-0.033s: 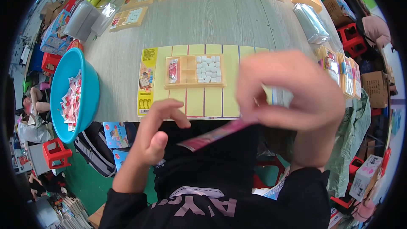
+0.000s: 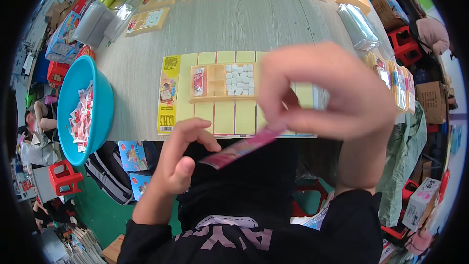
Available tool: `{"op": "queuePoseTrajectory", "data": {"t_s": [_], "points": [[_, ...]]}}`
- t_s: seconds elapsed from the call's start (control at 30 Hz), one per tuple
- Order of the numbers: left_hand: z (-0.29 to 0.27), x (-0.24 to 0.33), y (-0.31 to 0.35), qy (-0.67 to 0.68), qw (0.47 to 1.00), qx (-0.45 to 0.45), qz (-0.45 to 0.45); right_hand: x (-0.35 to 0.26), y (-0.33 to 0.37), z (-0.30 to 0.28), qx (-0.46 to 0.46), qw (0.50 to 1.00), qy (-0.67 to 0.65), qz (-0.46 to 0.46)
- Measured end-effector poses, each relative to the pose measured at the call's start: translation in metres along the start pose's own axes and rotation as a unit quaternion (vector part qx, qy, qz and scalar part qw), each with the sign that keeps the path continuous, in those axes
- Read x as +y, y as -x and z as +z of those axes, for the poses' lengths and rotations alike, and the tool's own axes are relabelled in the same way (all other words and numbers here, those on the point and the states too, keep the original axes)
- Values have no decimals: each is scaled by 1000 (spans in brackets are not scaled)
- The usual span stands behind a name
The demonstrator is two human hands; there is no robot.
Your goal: Packaging marshmallow trays with decorative paper labels.
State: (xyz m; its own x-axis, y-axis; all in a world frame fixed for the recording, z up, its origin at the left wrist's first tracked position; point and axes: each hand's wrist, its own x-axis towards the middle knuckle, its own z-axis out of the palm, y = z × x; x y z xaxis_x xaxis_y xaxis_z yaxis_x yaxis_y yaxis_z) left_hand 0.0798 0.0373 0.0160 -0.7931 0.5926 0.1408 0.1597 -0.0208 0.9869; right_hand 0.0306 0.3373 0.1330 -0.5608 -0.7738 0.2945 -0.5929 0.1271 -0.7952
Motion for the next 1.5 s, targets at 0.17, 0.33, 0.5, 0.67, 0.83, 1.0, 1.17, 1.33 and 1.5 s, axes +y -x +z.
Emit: {"op": "queuePoseTrajectory", "data": {"t_s": [0.17, 0.33, 0.5, 0.67, 0.83, 1.0, 1.17, 1.33, 1.5], "points": [[22, -6, 8, 67, 990, 103, -66, 31, -48, -14, -29, 998, 3, 48], [37, -17, 6, 110, 981, 125, -99, 82, -63, -7, 15, 989, 39, 143], [51, -20, -9, 164, 967, 161, -107, 118, -66, 2, 22, 975, 65, 210], [49, -18, -14, 144, 966, 147, -155, 143, -61, 10, 61, 977, 11, 204], [46, -25, -16, 157, 959, 135, -191, 156, -63, 17, 89, 974, 11, 209], [42, -18, -18, 164, 953, 121, -224, 161, -60, 18, 97, 975, 23, 200], [38, -17, -19, 170, 945, 110, -255, 160, -59, 19, 88, 973, 34, 209], [40, -17, -19, 172, 946, 110, -252, 165, -57, 20, 91, 974, 27, 203], [38, -15, -20, 173, 943, 105, -264, 168, -59, 24, 75, 977, 48, 195]]}}
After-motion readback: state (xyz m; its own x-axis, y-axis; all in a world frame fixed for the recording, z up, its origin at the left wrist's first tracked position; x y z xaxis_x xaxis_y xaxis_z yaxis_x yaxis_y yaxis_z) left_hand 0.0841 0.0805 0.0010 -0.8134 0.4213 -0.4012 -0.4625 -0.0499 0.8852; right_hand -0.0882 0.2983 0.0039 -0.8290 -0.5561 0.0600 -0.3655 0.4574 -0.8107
